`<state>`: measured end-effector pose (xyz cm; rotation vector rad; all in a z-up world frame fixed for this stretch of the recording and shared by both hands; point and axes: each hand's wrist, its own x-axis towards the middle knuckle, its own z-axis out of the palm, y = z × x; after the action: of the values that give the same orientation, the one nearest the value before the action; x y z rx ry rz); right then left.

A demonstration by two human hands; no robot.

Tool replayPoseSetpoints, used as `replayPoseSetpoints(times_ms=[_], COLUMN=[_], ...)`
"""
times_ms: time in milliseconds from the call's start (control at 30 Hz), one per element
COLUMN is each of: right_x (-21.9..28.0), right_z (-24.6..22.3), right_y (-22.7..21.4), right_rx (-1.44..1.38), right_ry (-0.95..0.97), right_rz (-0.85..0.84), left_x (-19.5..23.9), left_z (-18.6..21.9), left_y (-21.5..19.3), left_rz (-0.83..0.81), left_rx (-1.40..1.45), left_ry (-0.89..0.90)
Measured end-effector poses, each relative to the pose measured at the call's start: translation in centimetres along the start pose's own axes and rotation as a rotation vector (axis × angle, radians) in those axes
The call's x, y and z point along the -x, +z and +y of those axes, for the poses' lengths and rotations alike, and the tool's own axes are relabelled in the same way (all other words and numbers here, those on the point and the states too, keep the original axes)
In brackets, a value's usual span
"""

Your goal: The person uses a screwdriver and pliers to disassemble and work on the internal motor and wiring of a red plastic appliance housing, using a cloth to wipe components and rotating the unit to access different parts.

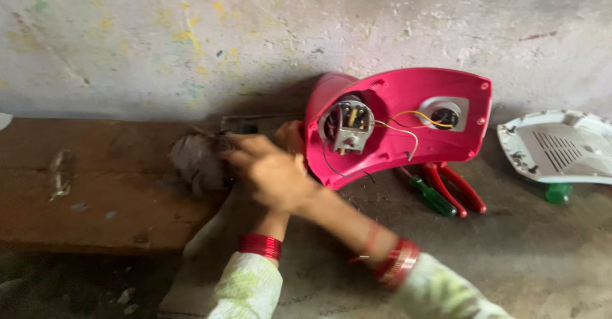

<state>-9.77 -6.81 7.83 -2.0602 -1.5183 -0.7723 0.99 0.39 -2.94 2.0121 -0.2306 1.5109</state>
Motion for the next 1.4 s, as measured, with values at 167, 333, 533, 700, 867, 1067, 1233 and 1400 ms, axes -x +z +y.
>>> replayPoseSetpoints(times_ms=[167, 333, 533, 700, 867, 1067, 1233, 1400], right_x=[6.6, 12.6, 19.2, 22.6, 22.5, 21.3, 19.8, 18.8], right_z=[4.1, 6.7, 8.4, 6.8, 6.1, 5.6, 3.2, -0.4], right_y=[-8.8, -13.7, -17.0, -16.9, -16.4, -15.2, -19.0, -25.6], right_rx=[0.077, 0.315, 0.373, 0.567, 0.638, 0.732, 0.741, 0.535], right_ry=[-0.114, -0.126, 0.717, 0.772, 0.660, 0.706, 1.205, 1.158], right_rz=[0.052, 0.141, 0.098, 0.018, -0.063, -0.259, -0.484, -0.033], left_x=[-2.7, -5.0, -5.4, -3.8, -4.0, -4.3, -4.2, -4.2], left_z=[-0.2, 2.8, 9.6, 13.5, 12.8, 9.9, 7.9, 6.7], left_y=[3.5, 1.8, -4.0, -5.3, -4.5, -2.9, -2.1, -0.4], left_rz=[-0.081, 0.113, 0.222, 0.103, 0.163, 0.017, -0.109, -0.157], left_rx=[0.184, 0.594, 0.413, 0.186, 0.176, 0.352, 0.677, 1.135], left_ry=[-0.422, -0.905, -0.167, 0.362, 0.253, -0.150, -0.218, -0.467])
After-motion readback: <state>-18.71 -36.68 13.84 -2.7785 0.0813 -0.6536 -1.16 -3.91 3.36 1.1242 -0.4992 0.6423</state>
